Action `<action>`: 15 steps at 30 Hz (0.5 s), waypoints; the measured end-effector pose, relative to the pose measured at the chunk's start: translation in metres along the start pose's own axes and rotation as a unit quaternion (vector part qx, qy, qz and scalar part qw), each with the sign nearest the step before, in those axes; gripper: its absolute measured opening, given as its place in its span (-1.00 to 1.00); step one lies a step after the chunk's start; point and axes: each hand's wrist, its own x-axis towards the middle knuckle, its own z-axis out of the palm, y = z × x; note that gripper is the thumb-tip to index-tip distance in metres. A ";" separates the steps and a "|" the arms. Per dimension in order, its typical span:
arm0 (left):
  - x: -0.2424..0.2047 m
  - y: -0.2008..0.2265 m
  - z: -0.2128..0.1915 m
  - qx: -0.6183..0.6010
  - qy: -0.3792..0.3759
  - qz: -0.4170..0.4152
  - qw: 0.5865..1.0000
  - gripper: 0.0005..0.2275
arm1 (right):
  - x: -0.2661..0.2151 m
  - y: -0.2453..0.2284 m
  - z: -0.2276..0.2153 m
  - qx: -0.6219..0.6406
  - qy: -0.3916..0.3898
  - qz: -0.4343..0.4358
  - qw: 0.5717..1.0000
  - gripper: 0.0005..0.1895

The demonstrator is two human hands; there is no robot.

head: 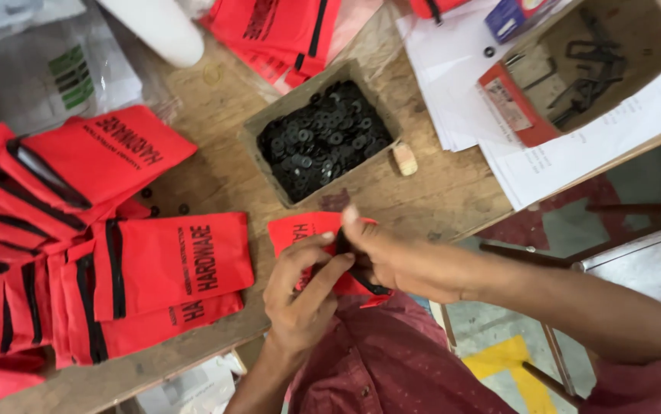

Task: Placing black washers and instruction sheets into small red hardware bags at a workstation.

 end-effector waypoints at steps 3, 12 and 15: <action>0.000 -0.002 0.005 0.017 0.018 -0.009 1.000 -0.61 | -0.024 -0.022 -0.008 -0.197 0.071 -0.111 0.971 -0.49; -0.017 -0.025 0.047 0.014 0.038 -0.026 0.999 -0.68 | -0.124 -0.191 -0.339 -0.618 0.502 -0.406 0.448 -0.79; -0.030 -0.043 0.069 0.024 0.037 -0.028 0.999 -0.68 | -0.098 -0.254 -0.464 -0.759 0.448 -0.260 0.393 -0.23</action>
